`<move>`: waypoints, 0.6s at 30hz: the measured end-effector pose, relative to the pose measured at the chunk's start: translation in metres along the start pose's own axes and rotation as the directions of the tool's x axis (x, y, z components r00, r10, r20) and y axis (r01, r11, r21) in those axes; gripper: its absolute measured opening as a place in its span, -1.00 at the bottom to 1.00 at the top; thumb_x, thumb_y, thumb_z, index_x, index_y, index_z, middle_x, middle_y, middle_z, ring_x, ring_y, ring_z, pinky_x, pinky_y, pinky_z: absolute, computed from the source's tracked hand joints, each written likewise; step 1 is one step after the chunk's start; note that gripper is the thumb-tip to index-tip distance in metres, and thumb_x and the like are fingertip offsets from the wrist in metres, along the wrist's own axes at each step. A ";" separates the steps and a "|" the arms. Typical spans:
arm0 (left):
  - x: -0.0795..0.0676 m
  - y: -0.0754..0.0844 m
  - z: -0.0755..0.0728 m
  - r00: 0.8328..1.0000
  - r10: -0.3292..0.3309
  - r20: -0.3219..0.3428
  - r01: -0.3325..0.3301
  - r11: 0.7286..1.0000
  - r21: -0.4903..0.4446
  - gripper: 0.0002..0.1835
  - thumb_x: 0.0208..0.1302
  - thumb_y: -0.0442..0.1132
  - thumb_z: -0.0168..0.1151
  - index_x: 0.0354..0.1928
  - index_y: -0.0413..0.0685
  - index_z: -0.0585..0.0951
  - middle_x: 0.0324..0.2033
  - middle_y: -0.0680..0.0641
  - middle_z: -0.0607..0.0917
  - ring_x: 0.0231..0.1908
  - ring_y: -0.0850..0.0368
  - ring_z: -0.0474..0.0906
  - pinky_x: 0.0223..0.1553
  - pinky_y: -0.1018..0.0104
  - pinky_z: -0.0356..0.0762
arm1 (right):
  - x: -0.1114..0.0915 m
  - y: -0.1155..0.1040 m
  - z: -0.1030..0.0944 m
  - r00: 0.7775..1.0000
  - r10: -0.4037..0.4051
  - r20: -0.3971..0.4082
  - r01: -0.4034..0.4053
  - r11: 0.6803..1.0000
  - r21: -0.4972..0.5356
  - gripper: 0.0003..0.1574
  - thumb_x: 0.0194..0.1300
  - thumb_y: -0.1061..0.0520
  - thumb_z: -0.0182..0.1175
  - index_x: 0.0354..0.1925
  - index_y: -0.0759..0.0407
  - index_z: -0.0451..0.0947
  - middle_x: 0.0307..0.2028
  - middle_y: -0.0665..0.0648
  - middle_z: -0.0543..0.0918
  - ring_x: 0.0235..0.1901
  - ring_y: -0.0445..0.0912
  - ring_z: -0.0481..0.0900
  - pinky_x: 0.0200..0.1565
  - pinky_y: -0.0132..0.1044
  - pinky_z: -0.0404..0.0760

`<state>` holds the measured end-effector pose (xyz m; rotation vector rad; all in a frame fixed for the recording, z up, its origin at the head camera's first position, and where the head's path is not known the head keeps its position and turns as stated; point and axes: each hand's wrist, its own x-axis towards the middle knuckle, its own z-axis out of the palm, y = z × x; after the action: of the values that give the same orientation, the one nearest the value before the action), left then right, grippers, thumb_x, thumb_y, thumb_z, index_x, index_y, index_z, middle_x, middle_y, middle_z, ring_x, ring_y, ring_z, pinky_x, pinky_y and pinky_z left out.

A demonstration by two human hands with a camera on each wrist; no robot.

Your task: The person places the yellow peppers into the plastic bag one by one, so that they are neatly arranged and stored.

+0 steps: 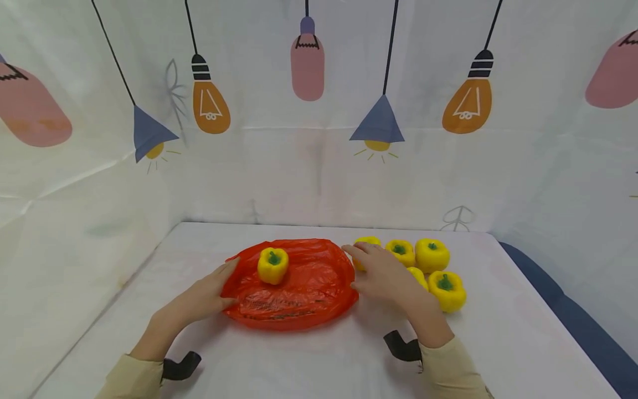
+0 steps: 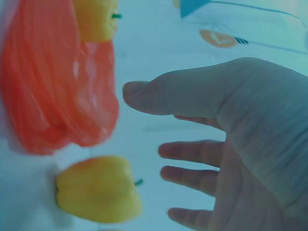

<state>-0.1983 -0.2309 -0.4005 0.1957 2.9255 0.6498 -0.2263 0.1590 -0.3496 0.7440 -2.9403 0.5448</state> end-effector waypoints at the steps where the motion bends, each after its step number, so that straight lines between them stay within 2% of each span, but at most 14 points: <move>1: 0.000 0.000 0.000 1.000 0.002 0.000 -0.002 1.000 0.001 -0.04 0.26 -0.15 0.33 0.58 0.00 0.00 0.53 -0.18 0.16 0.43 -0.28 0.24 0.25 -0.31 0.42 | -0.003 0.003 -0.004 1.000 0.018 0.005 -0.018 1.000 -0.004 -0.18 0.23 -0.08 0.33 0.42 -0.12 0.33 0.38 0.15 0.41 0.34 0.18 0.39 0.27 0.24 0.46; 8: 0.001 -0.001 -0.001 1.000 0.012 0.006 -0.012 1.000 -0.006 -0.03 0.26 -0.15 0.33 0.59 0.01 -0.01 0.54 -0.19 0.15 0.43 -0.29 0.24 0.24 -0.32 0.43 | -0.023 0.027 -0.026 0.998 0.057 0.029 -0.056 0.998 -0.015 -0.17 0.18 0.06 0.32 0.41 0.02 0.35 0.38 0.30 0.38 0.31 0.27 0.39 0.25 0.29 0.45; 14: 0.001 -0.003 -0.001 1.000 0.024 0.001 -0.024 1.000 -0.003 -0.04 0.26 -0.16 0.33 0.58 -0.03 0.00 0.54 -0.20 0.15 0.44 -0.29 0.23 0.26 -0.31 0.41 | -0.034 0.043 -0.034 0.982 0.129 0.139 -0.135 0.990 0.028 -0.15 0.15 0.09 0.36 0.40 0.06 0.37 0.39 0.30 0.38 0.36 0.31 0.30 0.27 0.37 0.36; 18: 0.001 -0.002 -0.002 1.000 0.028 0.001 -0.028 1.000 -0.009 -0.04 0.26 -0.16 0.33 0.58 -0.04 0.00 0.54 -0.22 0.14 0.44 -0.31 0.22 0.27 -0.33 0.38 | -0.039 0.049 -0.035 0.970 0.163 0.181 -0.169 0.985 0.022 -0.19 0.09 0.13 0.39 0.34 0.07 0.44 0.32 0.26 0.49 0.28 0.25 0.38 0.25 0.33 0.39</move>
<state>-0.1999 -0.2332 -0.3999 0.2371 2.9228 0.6666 -0.2157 0.2297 -0.3381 0.5815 -3.1889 0.5749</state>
